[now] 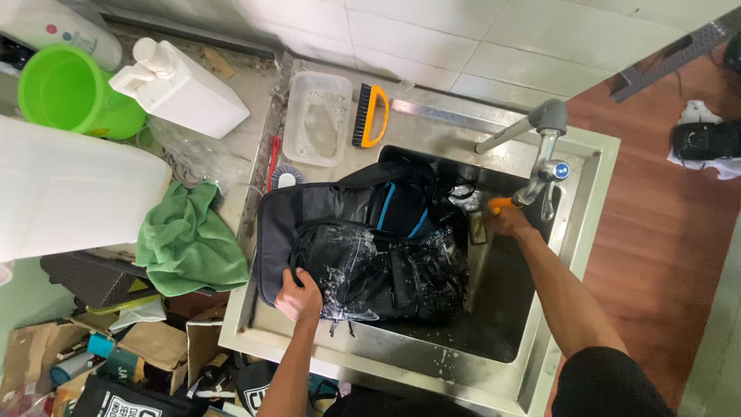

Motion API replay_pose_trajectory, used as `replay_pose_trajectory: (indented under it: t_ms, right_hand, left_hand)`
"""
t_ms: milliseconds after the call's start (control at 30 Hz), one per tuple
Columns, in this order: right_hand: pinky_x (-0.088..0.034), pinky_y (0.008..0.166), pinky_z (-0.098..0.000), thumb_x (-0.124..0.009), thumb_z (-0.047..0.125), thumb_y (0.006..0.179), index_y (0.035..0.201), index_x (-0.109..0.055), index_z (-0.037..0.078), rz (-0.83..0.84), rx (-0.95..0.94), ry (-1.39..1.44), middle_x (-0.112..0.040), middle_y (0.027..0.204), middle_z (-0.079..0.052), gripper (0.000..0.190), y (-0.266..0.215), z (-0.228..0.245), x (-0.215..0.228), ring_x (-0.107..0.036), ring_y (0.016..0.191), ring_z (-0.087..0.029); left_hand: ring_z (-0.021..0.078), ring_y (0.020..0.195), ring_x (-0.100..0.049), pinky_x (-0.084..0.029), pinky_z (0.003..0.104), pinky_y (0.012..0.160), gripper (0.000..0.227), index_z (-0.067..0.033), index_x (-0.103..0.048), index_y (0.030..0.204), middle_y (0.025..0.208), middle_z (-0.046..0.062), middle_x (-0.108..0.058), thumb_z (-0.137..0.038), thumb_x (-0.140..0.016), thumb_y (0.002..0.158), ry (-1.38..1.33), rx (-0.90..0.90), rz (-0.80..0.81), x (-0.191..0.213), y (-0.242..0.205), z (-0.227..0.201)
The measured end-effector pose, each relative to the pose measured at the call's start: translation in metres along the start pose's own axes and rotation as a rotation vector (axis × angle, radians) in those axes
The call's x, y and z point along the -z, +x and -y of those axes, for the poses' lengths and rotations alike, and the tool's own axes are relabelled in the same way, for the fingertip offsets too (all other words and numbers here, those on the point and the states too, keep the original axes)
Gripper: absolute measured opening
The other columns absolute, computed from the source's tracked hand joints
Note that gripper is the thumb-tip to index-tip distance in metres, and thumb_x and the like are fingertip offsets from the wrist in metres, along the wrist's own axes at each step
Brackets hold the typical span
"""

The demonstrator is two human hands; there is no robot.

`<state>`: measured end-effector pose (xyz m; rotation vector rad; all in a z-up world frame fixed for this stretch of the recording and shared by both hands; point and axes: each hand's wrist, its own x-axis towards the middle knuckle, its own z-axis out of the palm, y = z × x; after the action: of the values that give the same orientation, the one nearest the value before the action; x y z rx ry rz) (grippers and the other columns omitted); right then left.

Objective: The person cleans a black bag in a sink by applying soap with a small brush, scrubbing the interior and exterior surfaces, and rinsing it with water from a faucet.

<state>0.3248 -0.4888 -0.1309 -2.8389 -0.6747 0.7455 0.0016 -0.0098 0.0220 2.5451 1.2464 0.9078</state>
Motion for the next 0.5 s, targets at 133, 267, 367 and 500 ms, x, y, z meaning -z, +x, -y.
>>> replay_pose_trajectory:
  t_ms: [133,267,367,500]
  right_hand:
    - [-0.057,0.101,-0.0499,-0.059,0.055,0.086,0.130,-0.069,0.013,0.174,-0.308,0.105,-0.076,0.122,-0.019,0.061,0.003,0.014,0.022,-0.071,0.120,-0.036]
    - [-0.055,0.098,-0.0510,-0.072,0.033,0.087,0.128,-0.067,0.008,0.229,-0.381,0.313,-0.078,0.116,-0.018,0.048,-0.021,0.037,0.052,-0.073,0.116,-0.035]
    - [-0.058,0.100,-0.0510,-0.058,0.044,0.093,0.135,-0.068,0.013,0.141,-0.255,0.051,-0.076,0.123,-0.016,0.054,0.011,-0.015,-0.001,-0.072,0.119,-0.035]
    - [-0.053,0.103,-0.0569,-0.066,0.039,0.089,0.129,-0.071,0.007,0.214,-0.332,0.254,-0.077,0.119,-0.021,0.051,-0.023,0.030,0.040,-0.071,0.119,-0.042]
  left_hand:
    - [0.0276,0.033,-0.048,-0.044,0.031,0.045,0.039,-0.0228,-0.044,0.061,0.037,0.000,-0.037,-0.027,-0.067,0.092,0.033,0.005,-0.010,-0.002,0.001,-0.001]
    - [0.0300,0.034,-0.049,-0.044,0.034,0.044,0.038,-0.0216,-0.044,0.061,0.037,0.002,-0.036,-0.028,-0.067,0.091,0.058,-0.010,-0.025,-0.010,0.001,0.002]
    - [0.0255,0.031,-0.044,-0.041,0.028,0.043,0.039,-0.0221,-0.044,0.061,0.036,-0.001,-0.033,-0.025,-0.066,0.093,0.006,-0.002,-0.028,-0.002,0.009,-0.008]
    - [0.0244,0.030,-0.043,-0.041,0.028,0.044,0.039,-0.0222,-0.044,0.061,0.036,-0.001,-0.033,-0.026,-0.066,0.094,0.025,-0.001,-0.009,-0.004,0.002,0.001]
